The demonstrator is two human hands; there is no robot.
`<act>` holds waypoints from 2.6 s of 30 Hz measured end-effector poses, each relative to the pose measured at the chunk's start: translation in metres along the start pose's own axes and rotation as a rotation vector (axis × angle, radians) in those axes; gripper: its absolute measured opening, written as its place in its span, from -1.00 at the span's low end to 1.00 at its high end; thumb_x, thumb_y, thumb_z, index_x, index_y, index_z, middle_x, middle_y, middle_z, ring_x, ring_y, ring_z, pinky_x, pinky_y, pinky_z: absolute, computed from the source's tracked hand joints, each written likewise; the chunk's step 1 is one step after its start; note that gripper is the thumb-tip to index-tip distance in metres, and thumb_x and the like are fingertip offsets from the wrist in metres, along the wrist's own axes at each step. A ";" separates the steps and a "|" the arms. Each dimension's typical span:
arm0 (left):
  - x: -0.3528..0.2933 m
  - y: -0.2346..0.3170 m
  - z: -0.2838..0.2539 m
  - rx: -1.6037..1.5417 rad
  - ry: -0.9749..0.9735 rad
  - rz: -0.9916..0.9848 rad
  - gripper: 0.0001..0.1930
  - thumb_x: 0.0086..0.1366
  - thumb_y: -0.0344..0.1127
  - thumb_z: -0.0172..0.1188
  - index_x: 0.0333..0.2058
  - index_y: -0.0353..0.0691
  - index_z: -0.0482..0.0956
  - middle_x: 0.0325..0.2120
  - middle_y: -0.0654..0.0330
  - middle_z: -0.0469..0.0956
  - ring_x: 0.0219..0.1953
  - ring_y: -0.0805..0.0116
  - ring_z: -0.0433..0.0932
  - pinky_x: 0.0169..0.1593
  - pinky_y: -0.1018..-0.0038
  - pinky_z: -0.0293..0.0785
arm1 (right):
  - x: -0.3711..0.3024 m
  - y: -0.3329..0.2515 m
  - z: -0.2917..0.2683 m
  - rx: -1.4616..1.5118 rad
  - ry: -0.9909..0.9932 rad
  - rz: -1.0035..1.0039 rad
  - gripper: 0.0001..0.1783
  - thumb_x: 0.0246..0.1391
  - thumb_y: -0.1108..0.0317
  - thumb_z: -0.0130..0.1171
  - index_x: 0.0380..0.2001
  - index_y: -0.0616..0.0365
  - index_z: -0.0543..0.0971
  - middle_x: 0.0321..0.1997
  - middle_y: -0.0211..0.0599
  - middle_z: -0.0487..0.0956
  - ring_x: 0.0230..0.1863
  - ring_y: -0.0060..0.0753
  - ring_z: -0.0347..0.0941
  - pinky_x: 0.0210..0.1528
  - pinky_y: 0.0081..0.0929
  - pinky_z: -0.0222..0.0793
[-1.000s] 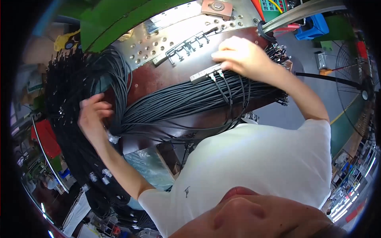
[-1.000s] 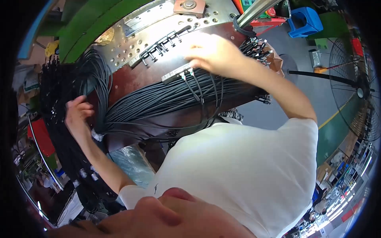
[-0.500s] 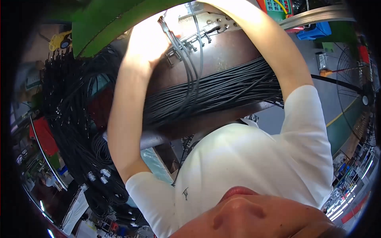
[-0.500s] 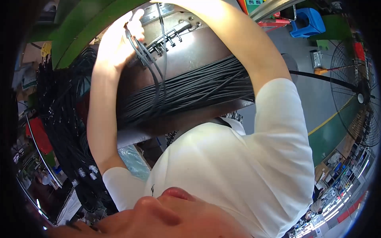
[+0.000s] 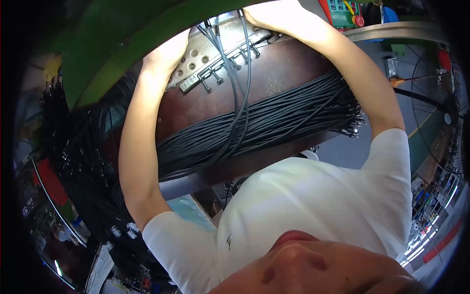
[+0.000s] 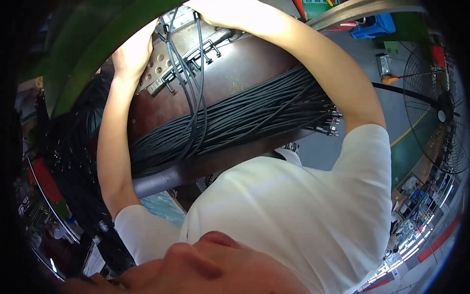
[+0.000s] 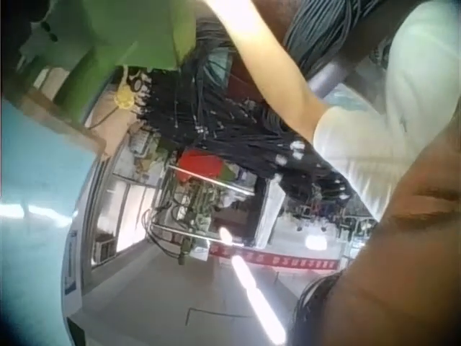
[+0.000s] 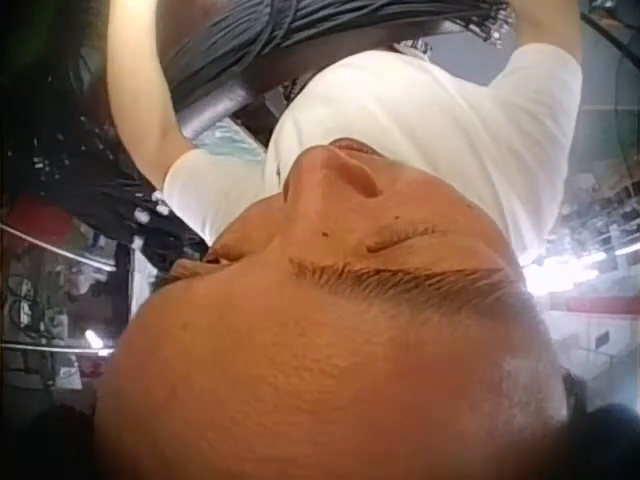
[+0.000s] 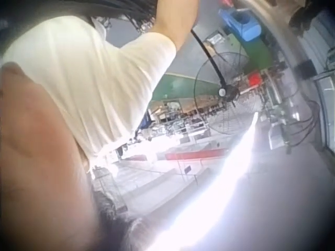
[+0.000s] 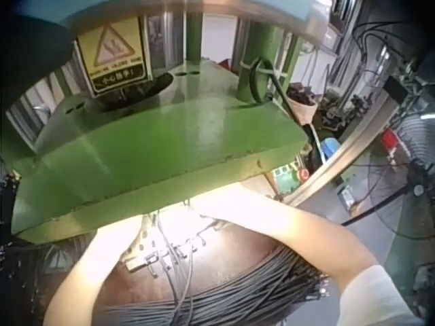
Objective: The person is assembling and connecting black cables into a testing or processing machine at a workbench.
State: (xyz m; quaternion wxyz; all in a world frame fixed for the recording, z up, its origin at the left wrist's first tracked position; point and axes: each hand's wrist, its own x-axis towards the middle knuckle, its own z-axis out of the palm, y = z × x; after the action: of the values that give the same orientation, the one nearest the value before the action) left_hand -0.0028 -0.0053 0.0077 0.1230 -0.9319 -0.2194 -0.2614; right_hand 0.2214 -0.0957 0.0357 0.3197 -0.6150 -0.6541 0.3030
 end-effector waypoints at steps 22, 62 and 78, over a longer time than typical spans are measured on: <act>-0.027 0.015 -0.039 -0.433 -0.266 -0.637 -0.61 0.17 -0.28 0.20 -0.03 -0.27 0.46 -0.14 0.00 0.53 -0.13 0.05 0.52 -0.06 0.34 0.44 | -0.020 -0.019 -0.025 0.080 -0.077 0.285 -0.70 0.07 0.26 0.06 -0.23 0.25 0.56 -0.55 -0.23 0.57 -0.58 -0.38 0.51 -0.62 -0.30 0.41; -0.199 0.184 -0.158 -0.960 -1.025 -0.680 -0.69 0.17 -0.24 0.15 -0.15 -0.28 0.52 -0.21 -0.06 0.54 -0.13 -0.07 0.49 -0.04 0.22 0.41 | -0.375 0.164 -0.023 -0.134 0.540 0.586 -0.66 -0.06 0.55 0.12 -0.14 0.15 0.54 -0.21 -0.19 0.58 -0.16 -0.17 0.53 -0.14 -0.36 0.43; -0.065 0.081 -0.105 0.002 -0.403 -0.050 -0.81 0.21 -0.09 0.09 -0.36 -0.04 0.55 -0.46 0.28 0.52 -0.27 0.38 0.50 0.07 0.05 0.20 | -0.070 0.030 0.020 -0.898 -0.064 -0.570 -0.34 -0.01 -0.14 0.08 0.08 0.05 0.40 0.00 -0.16 0.49 -0.04 -0.17 0.43 -0.03 -0.29 0.34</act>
State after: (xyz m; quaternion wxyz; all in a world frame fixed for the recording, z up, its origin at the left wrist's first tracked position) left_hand -0.0597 -0.1345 0.0511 0.0707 -0.9595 -0.2631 -0.0723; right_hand 0.2267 -0.1639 -0.0038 0.0746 -0.4796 -0.8700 -0.0869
